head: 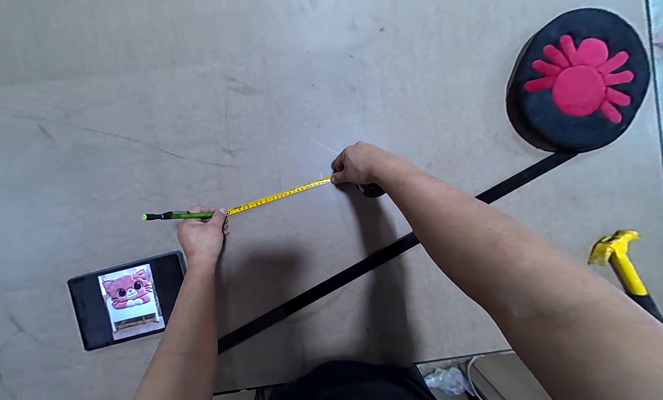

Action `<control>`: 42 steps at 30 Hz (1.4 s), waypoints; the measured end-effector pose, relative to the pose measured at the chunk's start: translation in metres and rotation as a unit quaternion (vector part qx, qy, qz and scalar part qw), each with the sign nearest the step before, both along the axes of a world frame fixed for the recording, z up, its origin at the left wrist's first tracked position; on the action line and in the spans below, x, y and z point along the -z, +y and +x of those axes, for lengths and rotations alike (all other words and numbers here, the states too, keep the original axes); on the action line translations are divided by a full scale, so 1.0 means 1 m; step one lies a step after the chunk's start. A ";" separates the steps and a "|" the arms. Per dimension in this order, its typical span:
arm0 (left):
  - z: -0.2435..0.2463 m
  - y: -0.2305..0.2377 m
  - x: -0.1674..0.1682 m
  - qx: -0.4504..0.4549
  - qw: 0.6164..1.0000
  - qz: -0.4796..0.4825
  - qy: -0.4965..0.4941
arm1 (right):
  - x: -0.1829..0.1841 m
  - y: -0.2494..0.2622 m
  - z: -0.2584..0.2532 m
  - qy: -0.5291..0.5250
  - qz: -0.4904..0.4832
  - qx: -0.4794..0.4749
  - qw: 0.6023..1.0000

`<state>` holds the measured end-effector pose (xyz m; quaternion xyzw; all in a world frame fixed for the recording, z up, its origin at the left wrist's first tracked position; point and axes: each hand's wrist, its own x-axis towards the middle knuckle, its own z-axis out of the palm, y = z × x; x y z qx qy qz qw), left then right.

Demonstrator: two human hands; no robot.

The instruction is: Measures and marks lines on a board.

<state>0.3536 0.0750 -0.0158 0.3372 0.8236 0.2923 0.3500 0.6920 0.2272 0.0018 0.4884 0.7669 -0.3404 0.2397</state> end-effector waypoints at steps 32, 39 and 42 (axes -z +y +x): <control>0.133 0.037 0.009 0.212 0.974 0.067 -0.042 | -0.001 -0.002 0.002 0.002 -0.008 0.018 1.000; 0.132 0.039 0.011 0.213 0.973 0.078 -0.048 | -0.001 -0.002 0.002 0.004 -0.001 0.017 1.000; 0.130 0.038 0.013 0.217 0.972 0.080 -0.049 | 0.002 -0.002 0.003 0.013 0.001 0.015 1.000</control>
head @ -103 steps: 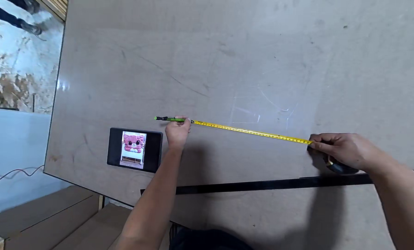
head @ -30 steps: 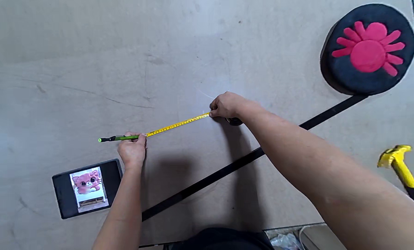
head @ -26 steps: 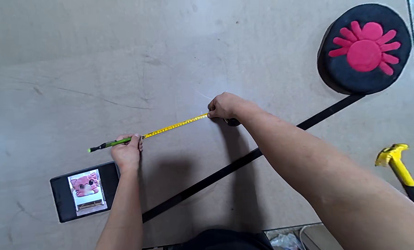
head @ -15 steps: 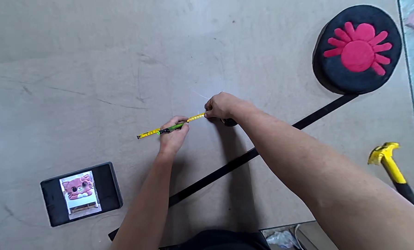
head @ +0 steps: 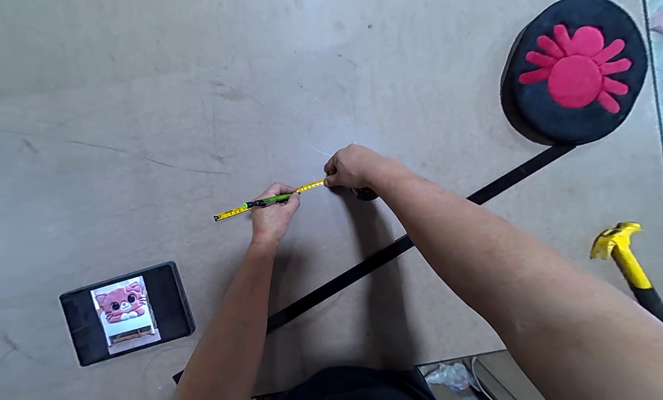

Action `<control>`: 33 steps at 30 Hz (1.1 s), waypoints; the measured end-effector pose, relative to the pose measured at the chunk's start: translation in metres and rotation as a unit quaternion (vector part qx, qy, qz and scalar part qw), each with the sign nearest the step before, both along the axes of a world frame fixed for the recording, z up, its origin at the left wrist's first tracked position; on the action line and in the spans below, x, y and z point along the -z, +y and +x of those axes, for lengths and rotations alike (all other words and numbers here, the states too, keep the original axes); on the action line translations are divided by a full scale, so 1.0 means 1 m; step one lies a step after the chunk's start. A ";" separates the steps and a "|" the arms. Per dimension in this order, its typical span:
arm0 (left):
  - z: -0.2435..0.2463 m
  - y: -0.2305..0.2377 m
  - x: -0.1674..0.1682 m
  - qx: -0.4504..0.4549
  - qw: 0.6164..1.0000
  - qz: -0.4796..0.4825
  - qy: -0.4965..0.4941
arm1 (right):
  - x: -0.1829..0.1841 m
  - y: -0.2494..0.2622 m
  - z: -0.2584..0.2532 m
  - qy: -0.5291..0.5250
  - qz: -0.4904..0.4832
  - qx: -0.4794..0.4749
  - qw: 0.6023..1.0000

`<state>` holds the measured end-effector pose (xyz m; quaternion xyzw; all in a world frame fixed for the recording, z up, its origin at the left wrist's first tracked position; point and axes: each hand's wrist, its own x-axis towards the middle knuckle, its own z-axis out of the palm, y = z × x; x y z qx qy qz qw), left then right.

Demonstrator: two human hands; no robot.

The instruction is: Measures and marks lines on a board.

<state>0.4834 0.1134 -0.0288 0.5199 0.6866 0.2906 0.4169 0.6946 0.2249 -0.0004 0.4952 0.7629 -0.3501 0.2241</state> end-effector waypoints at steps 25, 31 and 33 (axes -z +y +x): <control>-0.073 -0.182 -0.018 -0.015 0.989 0.062 0.130 | 0.021 -0.023 0.015 0.058 0.107 0.033 0.992; -0.137 -0.342 -0.009 0.030 0.950 0.024 0.311 | -0.011 -0.107 0.048 0.195 0.041 0.239 0.950; -0.142 -0.374 -0.009 0.008 0.941 0.001 0.337 | -0.022 -0.172 0.068 0.247 0.004 0.312 0.917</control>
